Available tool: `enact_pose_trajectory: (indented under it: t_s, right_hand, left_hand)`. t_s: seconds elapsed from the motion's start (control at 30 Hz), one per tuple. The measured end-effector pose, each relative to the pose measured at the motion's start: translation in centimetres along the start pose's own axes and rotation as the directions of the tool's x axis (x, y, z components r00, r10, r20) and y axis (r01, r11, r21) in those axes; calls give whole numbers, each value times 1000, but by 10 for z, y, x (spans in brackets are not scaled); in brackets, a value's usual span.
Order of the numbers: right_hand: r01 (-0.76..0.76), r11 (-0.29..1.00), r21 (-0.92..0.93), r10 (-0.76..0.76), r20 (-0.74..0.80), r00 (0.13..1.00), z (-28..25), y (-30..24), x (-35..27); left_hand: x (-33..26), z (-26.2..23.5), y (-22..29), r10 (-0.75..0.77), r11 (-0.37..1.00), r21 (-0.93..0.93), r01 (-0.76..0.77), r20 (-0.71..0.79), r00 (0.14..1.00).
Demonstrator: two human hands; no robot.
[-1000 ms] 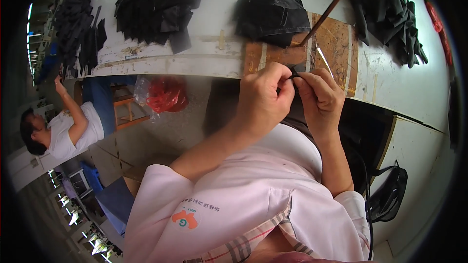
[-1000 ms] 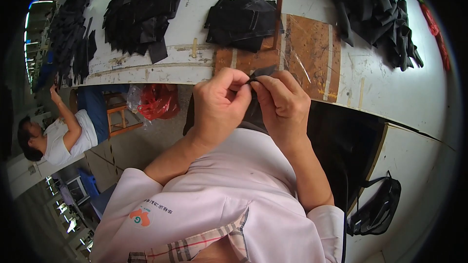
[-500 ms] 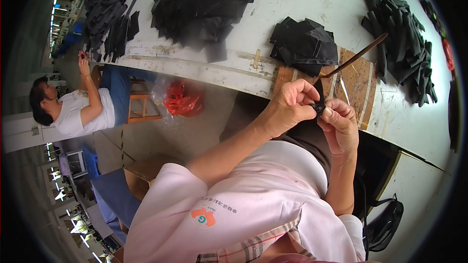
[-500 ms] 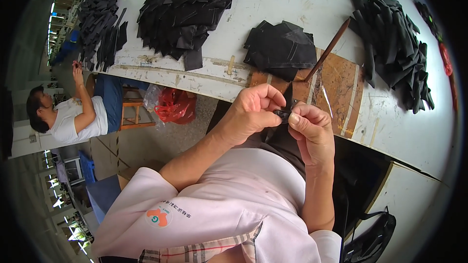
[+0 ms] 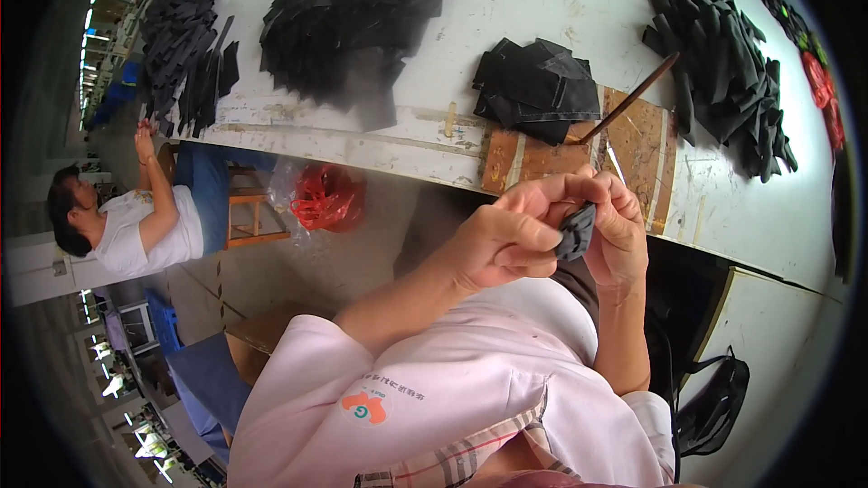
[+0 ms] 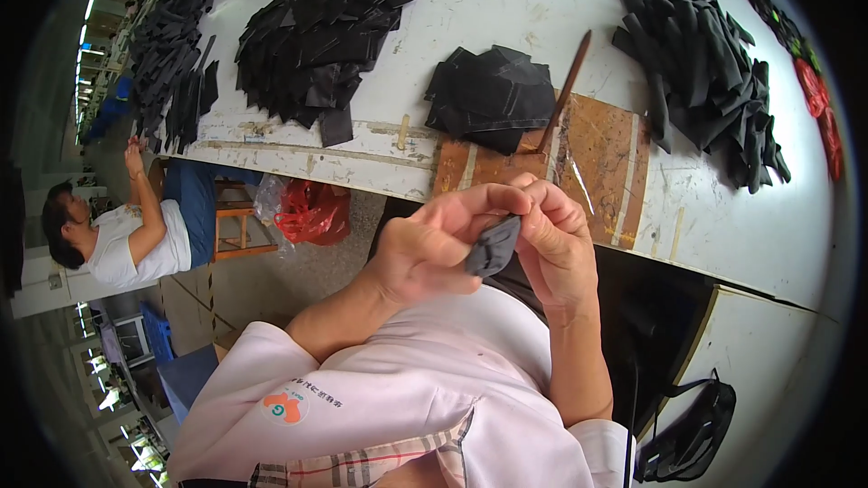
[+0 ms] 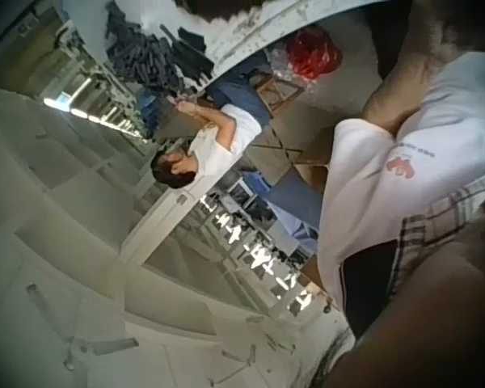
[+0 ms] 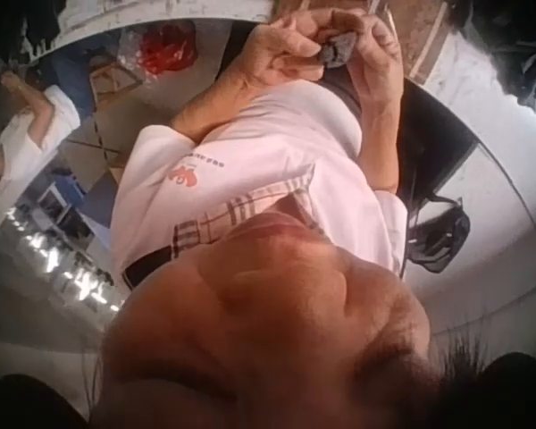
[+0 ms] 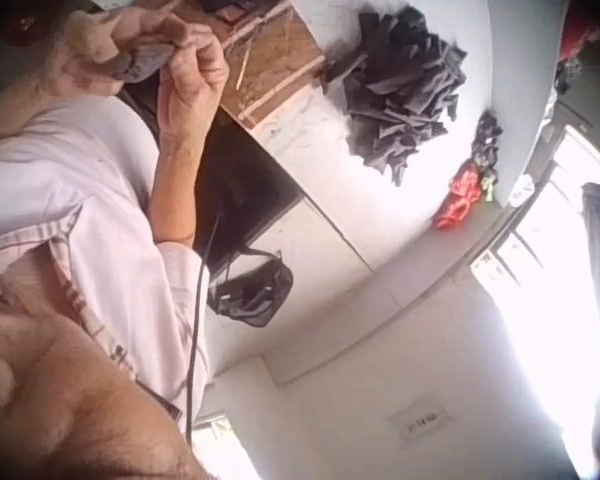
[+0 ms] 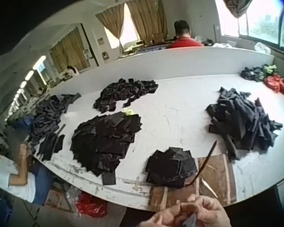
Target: The worker is assembling and gluing black rubber or foam components together at a workshop table.
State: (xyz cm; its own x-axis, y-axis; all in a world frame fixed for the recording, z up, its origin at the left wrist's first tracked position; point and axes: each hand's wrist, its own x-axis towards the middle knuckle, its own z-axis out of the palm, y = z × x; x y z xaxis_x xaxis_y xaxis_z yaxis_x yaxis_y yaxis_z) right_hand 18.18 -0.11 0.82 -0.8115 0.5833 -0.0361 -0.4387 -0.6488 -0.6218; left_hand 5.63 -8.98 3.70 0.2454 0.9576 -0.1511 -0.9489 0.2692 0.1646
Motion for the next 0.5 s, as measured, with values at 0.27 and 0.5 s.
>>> enact_pose_trajectory:
  t_s: [0.27, 0.5]
  right_hand:
    - [357, 682, -638, -396, 87, 914, 29, -40, 19]
    - [289, 585, -758, -417, 24, 909, 62, -92, 41]
  left_hand:
    - [27, 26, -11, 770, -72, 945, -320, 257, 584]
    - [49, 76, 28, 688, 306, 796, -522, 194, 699]
